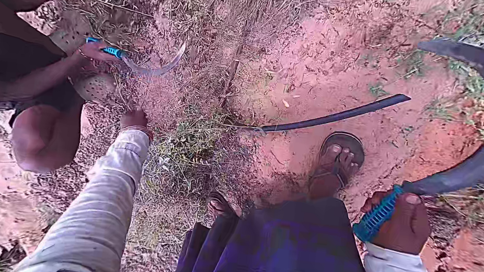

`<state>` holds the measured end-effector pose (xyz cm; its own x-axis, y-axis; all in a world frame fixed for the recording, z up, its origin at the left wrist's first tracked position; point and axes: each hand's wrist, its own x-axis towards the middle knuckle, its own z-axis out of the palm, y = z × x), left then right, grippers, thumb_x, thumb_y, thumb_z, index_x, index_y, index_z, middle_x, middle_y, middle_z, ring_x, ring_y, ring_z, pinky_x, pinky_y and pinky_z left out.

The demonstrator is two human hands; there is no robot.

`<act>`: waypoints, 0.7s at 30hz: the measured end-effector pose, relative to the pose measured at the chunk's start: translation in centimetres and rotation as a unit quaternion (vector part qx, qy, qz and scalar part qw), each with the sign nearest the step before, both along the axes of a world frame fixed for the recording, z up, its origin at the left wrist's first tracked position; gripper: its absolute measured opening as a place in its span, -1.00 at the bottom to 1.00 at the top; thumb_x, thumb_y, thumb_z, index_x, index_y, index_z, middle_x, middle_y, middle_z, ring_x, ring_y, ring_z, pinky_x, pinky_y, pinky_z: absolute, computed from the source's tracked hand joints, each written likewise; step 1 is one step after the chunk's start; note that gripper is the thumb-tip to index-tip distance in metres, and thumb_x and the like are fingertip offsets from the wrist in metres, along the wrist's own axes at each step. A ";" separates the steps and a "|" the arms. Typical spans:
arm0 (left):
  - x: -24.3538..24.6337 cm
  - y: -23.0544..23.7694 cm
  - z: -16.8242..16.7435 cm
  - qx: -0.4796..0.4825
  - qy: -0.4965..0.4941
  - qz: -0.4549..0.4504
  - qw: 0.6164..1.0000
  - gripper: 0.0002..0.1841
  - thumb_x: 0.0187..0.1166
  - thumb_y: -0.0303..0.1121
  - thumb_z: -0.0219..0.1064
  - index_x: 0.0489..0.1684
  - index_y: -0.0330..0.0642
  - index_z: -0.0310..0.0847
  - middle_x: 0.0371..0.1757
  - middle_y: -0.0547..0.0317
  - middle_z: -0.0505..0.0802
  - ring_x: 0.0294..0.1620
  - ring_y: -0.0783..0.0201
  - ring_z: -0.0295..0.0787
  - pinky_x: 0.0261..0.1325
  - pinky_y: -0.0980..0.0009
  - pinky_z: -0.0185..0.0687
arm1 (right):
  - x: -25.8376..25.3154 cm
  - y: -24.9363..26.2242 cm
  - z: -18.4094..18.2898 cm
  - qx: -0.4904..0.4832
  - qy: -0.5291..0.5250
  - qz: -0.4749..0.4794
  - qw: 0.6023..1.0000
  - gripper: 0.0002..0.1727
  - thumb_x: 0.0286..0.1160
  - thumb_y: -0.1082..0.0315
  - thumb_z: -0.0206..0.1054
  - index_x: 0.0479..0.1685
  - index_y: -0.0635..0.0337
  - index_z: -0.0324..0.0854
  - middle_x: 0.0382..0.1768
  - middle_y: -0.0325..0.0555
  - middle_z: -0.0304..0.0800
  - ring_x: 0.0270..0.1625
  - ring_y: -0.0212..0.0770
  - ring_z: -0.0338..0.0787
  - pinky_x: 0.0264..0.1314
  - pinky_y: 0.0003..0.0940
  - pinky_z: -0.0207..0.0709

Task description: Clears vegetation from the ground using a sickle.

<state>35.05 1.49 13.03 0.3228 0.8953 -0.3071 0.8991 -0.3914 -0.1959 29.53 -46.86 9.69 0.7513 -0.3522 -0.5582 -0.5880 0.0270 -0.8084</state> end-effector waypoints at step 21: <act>14.5 -17.9 -19.2 -0.279 0.100 -0.148 0.944 -0.13 0.53 -0.32 0.47 0.86 -0.24 0.05 0.81 -0.43 0.25 0.69 -0.41 0.38 0.52 -0.33 0.49 | 2.6 0.6 -0.9 -0.025 -0.013 0.088 0.996 -0.72 0.86 0.10 -0.10 0.00 0.11 0.35 -0.56 -0.71 0.61 -0.60 -0.65 0.65 -0.51 -0.68 0.63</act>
